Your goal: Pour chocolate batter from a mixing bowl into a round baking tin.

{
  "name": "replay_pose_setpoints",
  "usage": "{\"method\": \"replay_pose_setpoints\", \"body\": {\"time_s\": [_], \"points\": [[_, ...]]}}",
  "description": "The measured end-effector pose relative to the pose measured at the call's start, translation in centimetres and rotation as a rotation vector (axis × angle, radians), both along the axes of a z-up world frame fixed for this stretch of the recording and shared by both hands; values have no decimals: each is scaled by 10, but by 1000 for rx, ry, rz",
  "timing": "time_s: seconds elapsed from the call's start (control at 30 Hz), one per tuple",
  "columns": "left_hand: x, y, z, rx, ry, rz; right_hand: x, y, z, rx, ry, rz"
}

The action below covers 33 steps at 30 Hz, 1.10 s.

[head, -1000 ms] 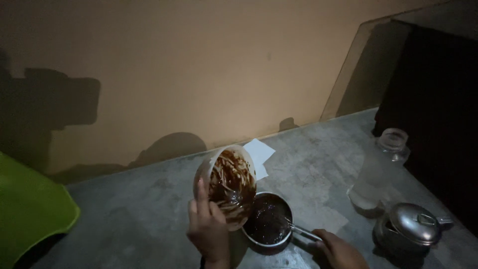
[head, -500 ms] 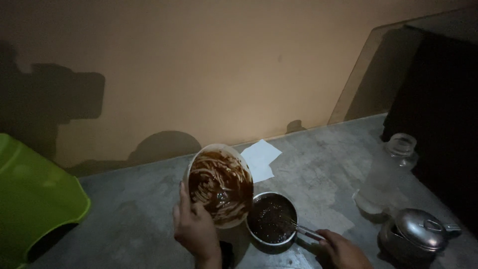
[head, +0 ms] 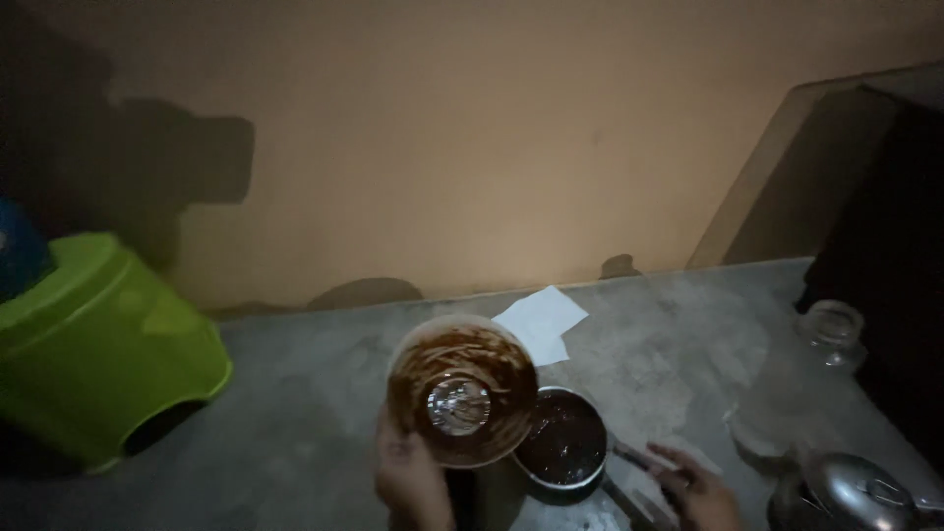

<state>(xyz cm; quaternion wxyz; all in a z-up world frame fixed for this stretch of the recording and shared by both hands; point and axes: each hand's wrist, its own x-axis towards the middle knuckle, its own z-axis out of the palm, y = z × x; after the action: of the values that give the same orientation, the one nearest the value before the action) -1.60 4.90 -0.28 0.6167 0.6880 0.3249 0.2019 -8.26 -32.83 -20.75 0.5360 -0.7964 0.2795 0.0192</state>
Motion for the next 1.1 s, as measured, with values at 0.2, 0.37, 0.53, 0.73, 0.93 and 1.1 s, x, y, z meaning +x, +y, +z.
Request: {"method": "replay_pose_setpoints", "body": {"time_s": [0.2, 0.37, 0.53, 0.73, 0.93, 1.1], "points": [[-5, -15, -43, -268, -357, -84, -27, -27, 84, 822, -208, -247], [-8, -25, -67, 104, -550, -111, -39, 14, 165, 884, -358, -160], [-31, -34, -29, -38, -284, -153, -27, 58, 224, 890, -360, -65], [-27, -45, -55, 224, -267, -132, -9, 61, 232, 973, -476, 145], [-35, -59, -38, -131, -292, -211, -7, 61, 229, 919, -452, 200], [-38, -67, -38, -169, -229, -287, -16, 67, 240, 809, -424, 157]]}}
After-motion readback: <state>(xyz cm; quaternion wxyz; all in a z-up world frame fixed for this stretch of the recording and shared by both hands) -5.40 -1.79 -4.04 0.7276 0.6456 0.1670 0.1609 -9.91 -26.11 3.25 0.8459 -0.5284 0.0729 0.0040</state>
